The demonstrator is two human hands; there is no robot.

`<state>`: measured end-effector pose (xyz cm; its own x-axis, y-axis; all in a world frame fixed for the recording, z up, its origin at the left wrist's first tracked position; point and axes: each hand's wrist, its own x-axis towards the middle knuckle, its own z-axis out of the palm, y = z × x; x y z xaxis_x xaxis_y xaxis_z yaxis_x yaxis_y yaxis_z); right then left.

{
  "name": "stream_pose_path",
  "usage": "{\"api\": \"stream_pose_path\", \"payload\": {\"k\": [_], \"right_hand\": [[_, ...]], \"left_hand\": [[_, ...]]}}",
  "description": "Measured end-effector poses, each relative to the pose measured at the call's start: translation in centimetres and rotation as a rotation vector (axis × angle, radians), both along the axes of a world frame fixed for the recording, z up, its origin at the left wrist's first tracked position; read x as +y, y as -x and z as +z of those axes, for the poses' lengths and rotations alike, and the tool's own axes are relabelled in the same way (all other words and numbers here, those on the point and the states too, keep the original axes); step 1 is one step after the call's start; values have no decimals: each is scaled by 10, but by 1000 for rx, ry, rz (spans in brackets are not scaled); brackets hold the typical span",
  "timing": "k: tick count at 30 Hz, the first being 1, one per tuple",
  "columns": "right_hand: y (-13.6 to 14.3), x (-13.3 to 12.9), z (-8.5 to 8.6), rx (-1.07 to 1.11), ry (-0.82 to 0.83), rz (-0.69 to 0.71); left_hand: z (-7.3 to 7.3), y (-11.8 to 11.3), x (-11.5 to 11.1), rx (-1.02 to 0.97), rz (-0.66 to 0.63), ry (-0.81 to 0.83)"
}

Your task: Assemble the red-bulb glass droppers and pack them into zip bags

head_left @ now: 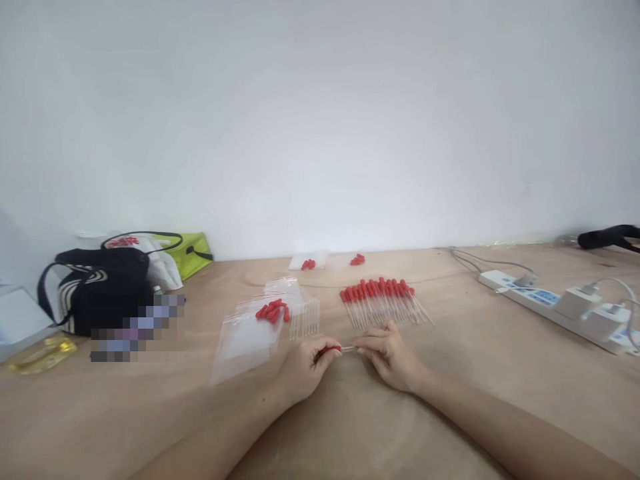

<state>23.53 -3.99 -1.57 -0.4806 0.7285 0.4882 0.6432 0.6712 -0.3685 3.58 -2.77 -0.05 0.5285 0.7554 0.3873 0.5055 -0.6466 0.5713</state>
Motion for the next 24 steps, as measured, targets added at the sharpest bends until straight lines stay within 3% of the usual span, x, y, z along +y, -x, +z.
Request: {"api": "stream_pose_path", "payload": {"k": [6, 17, 24], "right_hand": [[5, -4, 1, -65, -76, -43], [16, -8, -1, 42, 5, -8], [15, -6, 7, -182, -105, -102]], "left_hand": [[-1, 0, -2, 75, 24, -106], [3, 0, -3, 98, -72, -123], [-1, 12, 12, 74, -92, -90]]}}
